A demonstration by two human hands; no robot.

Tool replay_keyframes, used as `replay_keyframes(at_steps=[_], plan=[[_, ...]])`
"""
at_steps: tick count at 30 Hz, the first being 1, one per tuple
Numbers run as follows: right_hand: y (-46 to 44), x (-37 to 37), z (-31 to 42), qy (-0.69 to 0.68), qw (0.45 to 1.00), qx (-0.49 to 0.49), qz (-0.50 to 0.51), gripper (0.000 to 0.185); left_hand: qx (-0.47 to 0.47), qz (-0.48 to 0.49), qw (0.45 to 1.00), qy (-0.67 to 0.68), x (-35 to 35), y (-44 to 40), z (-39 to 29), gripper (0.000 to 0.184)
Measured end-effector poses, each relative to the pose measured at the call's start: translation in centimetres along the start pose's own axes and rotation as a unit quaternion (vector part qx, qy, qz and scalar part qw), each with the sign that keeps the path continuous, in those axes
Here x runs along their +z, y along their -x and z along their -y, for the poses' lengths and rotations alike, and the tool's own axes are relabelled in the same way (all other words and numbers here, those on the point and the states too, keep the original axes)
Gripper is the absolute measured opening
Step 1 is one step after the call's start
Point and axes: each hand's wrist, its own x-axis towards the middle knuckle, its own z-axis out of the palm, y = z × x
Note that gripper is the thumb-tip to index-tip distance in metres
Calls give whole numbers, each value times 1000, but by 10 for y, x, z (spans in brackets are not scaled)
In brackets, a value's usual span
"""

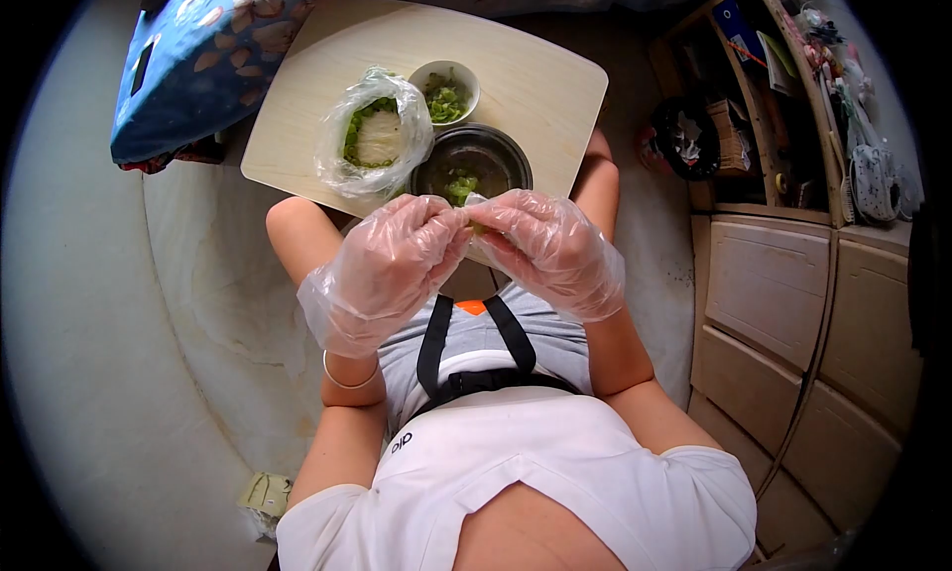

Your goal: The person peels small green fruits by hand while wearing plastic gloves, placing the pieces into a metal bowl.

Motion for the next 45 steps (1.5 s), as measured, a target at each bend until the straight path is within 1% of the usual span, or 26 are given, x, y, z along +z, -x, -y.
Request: replay_keyframes(at_steps=[8, 11, 12, 13, 14, 15, 17, 18, 19, 20, 21, 22, 23, 24, 26, 27, 29, 31, 33, 35, 36, 37, 38, 39, 41, 45], plan=[[1, -2, 0, -9, 1000, 2, 6, 29, 2, -23, 1000, -14, 7, 0, -3, 23], [3, 2, -3, -35, 999, 5, -3, 30, 1, -43, 999, 0, 8, 0, -4, 24], [3, 1, -4, -35, 999, 5, -3, 30, -26, -48, 998, 33, 6, 0, -7, 24], [2, -1, -4, -84, 996, 34, 15, 30, -52, -52, 995, 67, 5, -1, -9, 23], [2, -2, -4, -133, 988, 63, 32, 31, -52, -52, 995, 67, 5, -1, -9, 23], [5, 2, -6, -133, 989, 63, 32, 31, -58, -60, 994, 68, 6, -1, -9, 23], [14, 14, -12, -334, 931, 145, -5, 29, -65, -68, 993, 69, 8, 1, -8, 22], [14, 16, -9, -334, 931, 145, -5, 29, -79, -79, 991, 79, 9, 2, -7, 21], [15, 17, -3, -450, 863, 228, -24, 29, -93, -90, 988, 89, 10, 2, -7, 20], [16, 18, 0, -554, 774, 304, -42, 29, -93, -90, 988, 89, 10, 2, -7, 20], [15, 18, 0, -554, 774, 304, -42, 29, -114, -89, 983, 110, 10, 2, -7, 19], [15, 18, 0, -575, 748, 327, -41, 29, -134, -87, 978, 130, 10, 2, -8, 18], [15, 18, 0, -596, 722, 349, -40, 29, -134, -87, 979, 130, 10, 2, -7, 18], [15, 18, -1, -596, 722, 349, -40, 29, -131, -73, 981, 119, 9, 3, -6, 16], [16, 19, -3, -642, 679, 353, -45, 30, -128, -59, 984, 108, 10, 4, -5, 14], [16, 19, -4, -642, 679, 352, -45, 30, -134, -60, 983, 113, 10, 4, -5, 13], [16, 18, -6, -663, 648, 373, -41, 31, -139, -61, 981, 117, 12, 4, -6, 12], [16, 17, -6, -653, 662, 366, -41, 30, -142, -88, 978, 122, 15, 3, -7, 15], [14, 15, -3, -643, 675, 360, -41, 29, -151, -88, 976, 129, 17, 2, -10, 15], [11, 12, 3, -541, 767, 343, -40, 28, -159, -87, 974, 136, 16, 0, -11, 15], [11, 12, 3, -541, 767, 343, -40, 28, -136, -91, 980, 114, 16, -1, -11, 14], [11, 12, 3, -512, 791, 333, -39, 27, -113, -94, 985, 91, 16, -1, -11, 14], [11, 12, 3, -483, 813, 323, -39, 26, -112, -94, 985, 91, 16, -2, -10, 14], [12, 11, 2, -483, 813, 323, -39, 26, -106, -91, 987, 85, 16, -2, -10, 14], [15, 12, -4, -412, 865, 285, -14, 26, -100, -87, 988, 78, 15, -2, -10, 14], [19, 15, -8, -410, 871, 269, -25, 26, -101, -61, 990, 72, 13, -3, -11, 14]])
